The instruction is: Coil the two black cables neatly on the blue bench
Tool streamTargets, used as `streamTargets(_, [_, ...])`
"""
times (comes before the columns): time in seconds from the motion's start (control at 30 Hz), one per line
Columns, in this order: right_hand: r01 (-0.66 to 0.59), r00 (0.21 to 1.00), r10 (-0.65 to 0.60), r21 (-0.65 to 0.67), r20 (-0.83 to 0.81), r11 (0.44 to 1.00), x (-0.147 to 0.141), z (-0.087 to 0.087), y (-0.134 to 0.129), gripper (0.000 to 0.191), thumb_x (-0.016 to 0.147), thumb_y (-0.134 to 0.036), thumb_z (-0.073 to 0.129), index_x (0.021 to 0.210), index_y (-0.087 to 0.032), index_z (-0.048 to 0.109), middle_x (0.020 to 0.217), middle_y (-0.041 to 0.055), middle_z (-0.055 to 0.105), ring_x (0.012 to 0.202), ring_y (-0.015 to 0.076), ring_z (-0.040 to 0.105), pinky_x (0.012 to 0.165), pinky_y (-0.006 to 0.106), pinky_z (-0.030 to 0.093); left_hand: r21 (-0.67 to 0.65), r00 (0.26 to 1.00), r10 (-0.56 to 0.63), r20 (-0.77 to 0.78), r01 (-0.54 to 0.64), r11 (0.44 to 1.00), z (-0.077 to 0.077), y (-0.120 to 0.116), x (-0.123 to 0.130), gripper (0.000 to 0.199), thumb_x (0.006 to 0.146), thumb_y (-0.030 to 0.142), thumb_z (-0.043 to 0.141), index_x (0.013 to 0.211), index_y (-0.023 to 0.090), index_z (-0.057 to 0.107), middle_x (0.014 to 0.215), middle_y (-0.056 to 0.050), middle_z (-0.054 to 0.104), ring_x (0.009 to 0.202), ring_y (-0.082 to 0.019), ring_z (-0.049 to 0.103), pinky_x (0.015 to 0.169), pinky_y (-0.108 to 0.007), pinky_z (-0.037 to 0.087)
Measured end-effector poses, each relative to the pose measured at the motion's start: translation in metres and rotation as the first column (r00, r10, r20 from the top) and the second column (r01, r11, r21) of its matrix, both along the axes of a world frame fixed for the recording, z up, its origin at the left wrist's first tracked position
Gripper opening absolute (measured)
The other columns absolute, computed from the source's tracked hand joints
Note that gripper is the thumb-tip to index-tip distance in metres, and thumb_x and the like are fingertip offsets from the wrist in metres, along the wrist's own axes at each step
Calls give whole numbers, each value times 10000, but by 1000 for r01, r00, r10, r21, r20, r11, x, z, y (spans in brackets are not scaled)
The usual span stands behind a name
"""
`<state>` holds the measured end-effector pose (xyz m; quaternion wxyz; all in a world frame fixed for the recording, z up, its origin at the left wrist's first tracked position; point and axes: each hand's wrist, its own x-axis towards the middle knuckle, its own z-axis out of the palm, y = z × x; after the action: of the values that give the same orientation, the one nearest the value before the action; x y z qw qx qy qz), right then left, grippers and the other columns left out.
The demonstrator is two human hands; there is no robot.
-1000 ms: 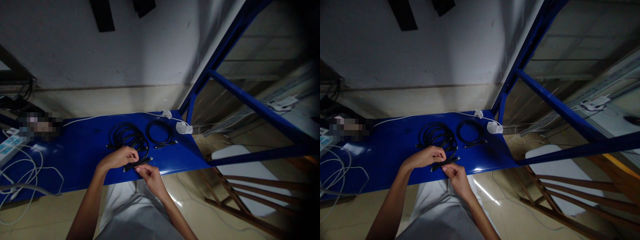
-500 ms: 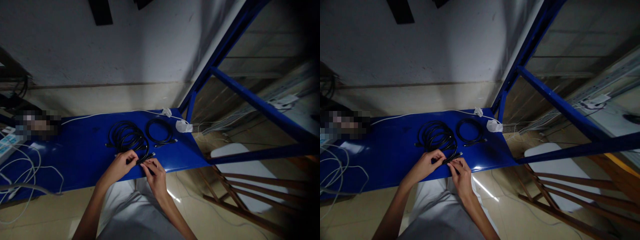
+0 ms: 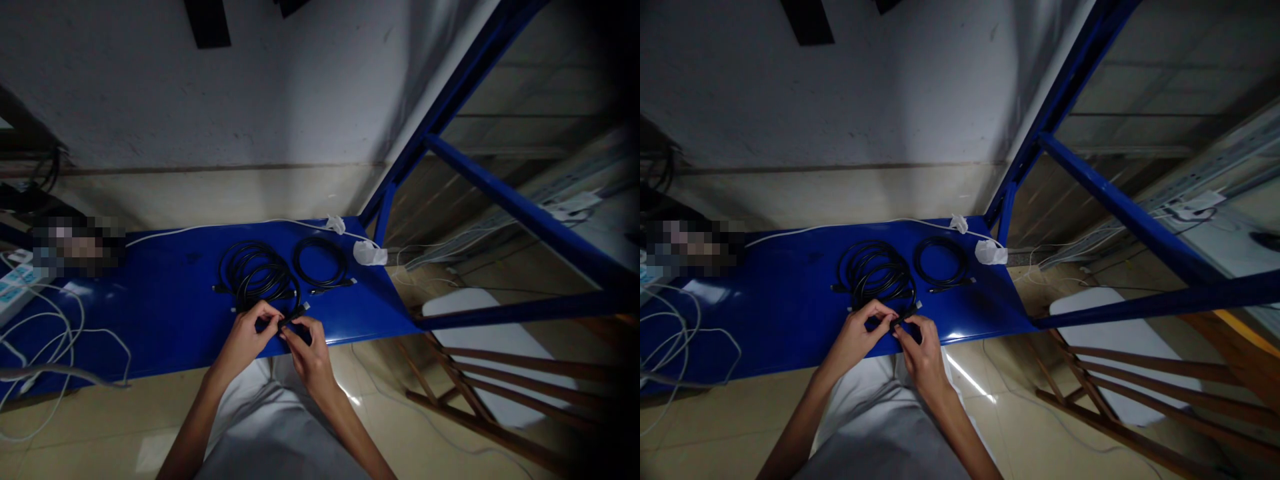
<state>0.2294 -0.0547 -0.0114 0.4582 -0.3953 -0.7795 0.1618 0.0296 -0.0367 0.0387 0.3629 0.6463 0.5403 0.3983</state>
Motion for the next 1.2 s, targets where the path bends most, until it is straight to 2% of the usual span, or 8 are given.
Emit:
streamTargets(0.17, [85,990,-102,159,100,984,4,-1,-1,477,973,-83,719,1385,-323,704,1406,135,607,1294,326,598,1033,551,555,19,999,39,-33,-39,999,1,-1,4,83,1022,247,645,1024,223,724,971,-23,787,904,-170,738,847,-284,559])
streamTargets(0.23, [54,990,-75,168,118,984,6,-1,1,425,982,-81,708,1352,-290,711,1433,142,623,1327,331,599,1039,546,537,36,997,55,-55,-53,998,1,-2,5,81,1019,239,646,1024,227,726,975,-18,790,900,-169,737,842,-284,557])
streamTargets(0.37, [-107,985,96,70,146,992,10,3,9,326,1039,-84,639,1317,-247,690,1337,110,733,1345,293,636,1037,507,517,53,995,48,-89,-43,998,-1,-4,9,107,1028,215,627,1049,246,727,1031,-8,797,955,-168,744,884,-290,557])
streamTargets(0.43, [-133,984,128,36,120,990,11,7,14,290,1050,-100,639,1295,-245,692,1294,93,762,1324,275,656,1027,490,523,69,994,47,-94,-41,997,-4,-6,11,114,1028,200,624,1060,251,720,1055,-9,798,995,-172,748,912,-296,560])
streamTargets(0.73, [-148,989,147,-34,-13,988,9,10,25,228,1022,-142,709,1211,-264,745,1229,81,775,1197,265,694,979,469,580,179,991,51,-120,-29,983,-16,-13,11,127,1064,212,582,1122,253,687,1076,-41,777,1021,-186,748,938,-306,576])
streamTargets(0.93, [-128,985,113,-114,-128,985,6,12,29,111,1024,-201,733,1110,-257,775,1089,66,787,996,241,717,885,443,592,204,996,15,-90,4,979,-21,-20,8,138,1078,199,555,1147,238,668,1116,-68,754,1068,-192,729,983,-332,576])
streamTargets(1.07, [-97,990,83,-129,-111,987,4,14,32,147,1049,-213,683,1133,-270,790,1122,80,768,1066,260,700,913,463,600,220,996,-17,-83,35,975,-21,-21,6,157,1085,200,545,1163,232,678,1125,-89,748,1086,-209,722,1000,-367,588])
streamTargets(1.2, [-39,999,38,-128,-9,991,4,14,31,231,1073,-188,616,1217,-277,774,1233,102,717,1185,278,653,964,483,571,232,993,-57,-101,79,969,-21,-21,5,187,1087,187,543,1188,230,695,1181,-106,733,1148,-219,708,1037,-381,584])
